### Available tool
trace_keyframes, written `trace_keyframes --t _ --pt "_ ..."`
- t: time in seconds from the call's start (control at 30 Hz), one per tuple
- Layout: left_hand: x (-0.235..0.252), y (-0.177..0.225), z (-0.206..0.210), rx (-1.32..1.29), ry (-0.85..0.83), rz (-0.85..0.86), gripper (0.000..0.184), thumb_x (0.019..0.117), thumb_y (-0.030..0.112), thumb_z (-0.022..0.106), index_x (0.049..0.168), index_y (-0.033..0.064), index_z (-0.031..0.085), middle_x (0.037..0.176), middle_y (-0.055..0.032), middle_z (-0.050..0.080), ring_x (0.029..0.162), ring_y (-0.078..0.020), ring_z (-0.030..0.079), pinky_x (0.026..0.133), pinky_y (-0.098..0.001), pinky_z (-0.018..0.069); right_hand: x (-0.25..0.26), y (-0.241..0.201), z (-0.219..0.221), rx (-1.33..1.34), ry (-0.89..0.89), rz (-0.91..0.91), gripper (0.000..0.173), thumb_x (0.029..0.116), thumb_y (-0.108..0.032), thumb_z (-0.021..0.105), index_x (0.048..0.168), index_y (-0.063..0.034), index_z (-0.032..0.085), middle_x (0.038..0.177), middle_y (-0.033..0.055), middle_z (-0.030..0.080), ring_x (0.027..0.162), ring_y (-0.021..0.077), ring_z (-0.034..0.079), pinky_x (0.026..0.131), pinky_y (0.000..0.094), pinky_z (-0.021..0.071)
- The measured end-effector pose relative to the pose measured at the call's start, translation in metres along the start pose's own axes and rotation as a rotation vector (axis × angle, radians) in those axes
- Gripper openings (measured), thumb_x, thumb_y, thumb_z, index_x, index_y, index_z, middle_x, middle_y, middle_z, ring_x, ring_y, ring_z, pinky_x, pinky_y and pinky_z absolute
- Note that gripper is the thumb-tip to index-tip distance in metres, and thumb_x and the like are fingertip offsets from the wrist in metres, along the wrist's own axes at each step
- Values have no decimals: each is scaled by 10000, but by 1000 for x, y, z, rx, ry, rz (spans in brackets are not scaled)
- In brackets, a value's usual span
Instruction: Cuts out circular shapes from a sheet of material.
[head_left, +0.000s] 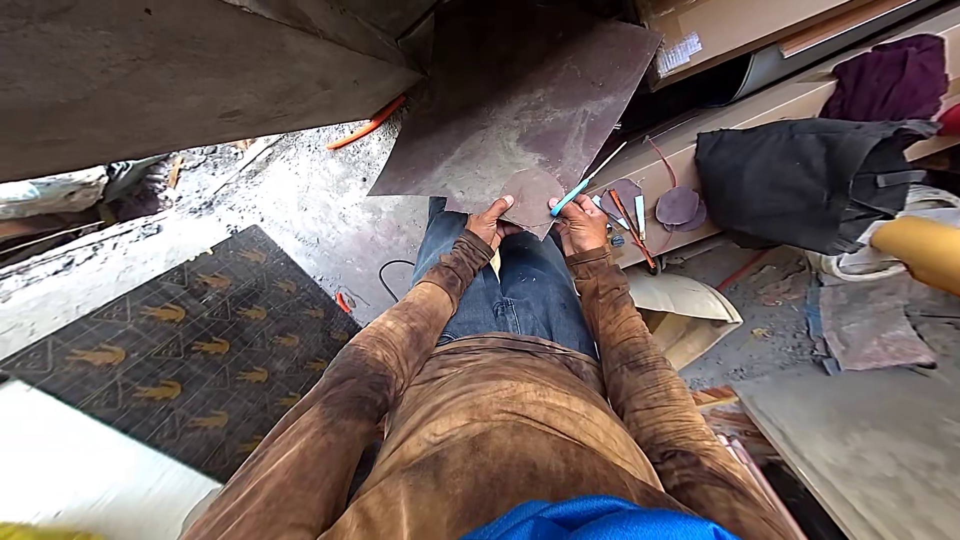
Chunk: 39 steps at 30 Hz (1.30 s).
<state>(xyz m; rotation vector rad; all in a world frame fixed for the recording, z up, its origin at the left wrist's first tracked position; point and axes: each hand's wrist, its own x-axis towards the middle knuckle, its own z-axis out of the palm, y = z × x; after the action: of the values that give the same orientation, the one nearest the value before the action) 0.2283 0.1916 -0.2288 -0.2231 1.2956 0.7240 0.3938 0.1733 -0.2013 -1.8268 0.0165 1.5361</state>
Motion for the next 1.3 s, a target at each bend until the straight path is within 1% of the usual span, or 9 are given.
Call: trace_keyframes --t 0.43,0.57,0.63,0.73,0.9,1.0,1.13,1.23,1.3 --pt "2 21 -18 19 10 -1 299 1005 192 638 1268 57 594 1080 -146 705 894 -263 706 730 -440 610 4 16 41 103 63 -20 374 848 23 774 1178 20 597 914 121 712 782 203 710 688 380 627" --pt "-23 50 -38 426 -220 -285 730 1041 668 270 1365 72 540 1152 -164 711 983 -309 720 816 -505 609 7 7 29 65 48 -39 370 854 6 772 1178 9 594 921 100 718 776 184 705 686 368 618" --pt "-43 70 -50 745 -381 -309 765 1082 589 181 1324 -2 601 1161 -155 730 994 -259 731 863 -439 607 11 -2 18 54 51 -56 357 858 11 765 1174 6 599 906 93 718 770 175 703 675 359 615" --pt "-69 97 -57 1214 -377 167 313 1020 210 636 1264 20 682 1109 -113 739 966 -195 723 894 -396 603 17 -21 8 30 44 -78 352 852 22 765 1164 9 604 898 97 716 764 183 710 683 365 626" --pt "-45 99 -29 1756 -436 1143 841 747 429 877 1483 196 543 1572 -198 442 1484 -383 380 1207 -656 274 11 -55 17 81 -10 -76 306 873 20 741 1145 3 602 902 86 709 763 168 702 682 338 622" --pt "-25 93 8 1763 -559 1244 810 763 391 861 1490 213 550 1603 -167 418 1526 -369 313 1231 -665 196 1 -66 24 103 -37 -91 287 883 23 727 1140 -9 601 893 80 706 742 157 697 665 331 620" --pt "-49 102 31 1390 -658 1079 629 801 369 827 1306 30 666 1442 -190 567 1400 -333 487 1173 -513 413 -1 -64 6 82 -118 -162 330 867 54 725 1159 2 579 928 86 712 762 149 701 680 318 624" --pt "-67 96 15 1440 -579 1298 239 927 218 691 1067 39 765 1136 -153 723 1077 -282 687 911 -453 573 -3 -72 -8 11 -197 -180 372 885 10 724 1212 -91 580 980 13 718 801 95 695 727 278 612" --pt "-68 80 -3 1565 -508 1395 275 933 187 667 1175 95 758 1224 -143 712 1166 -296 668 981 -472 546 -18 -76 -16 -12 -237 -174 412 908 -42 725 1273 -168 580 1020 -24 700 827 74 679 753 262 596"
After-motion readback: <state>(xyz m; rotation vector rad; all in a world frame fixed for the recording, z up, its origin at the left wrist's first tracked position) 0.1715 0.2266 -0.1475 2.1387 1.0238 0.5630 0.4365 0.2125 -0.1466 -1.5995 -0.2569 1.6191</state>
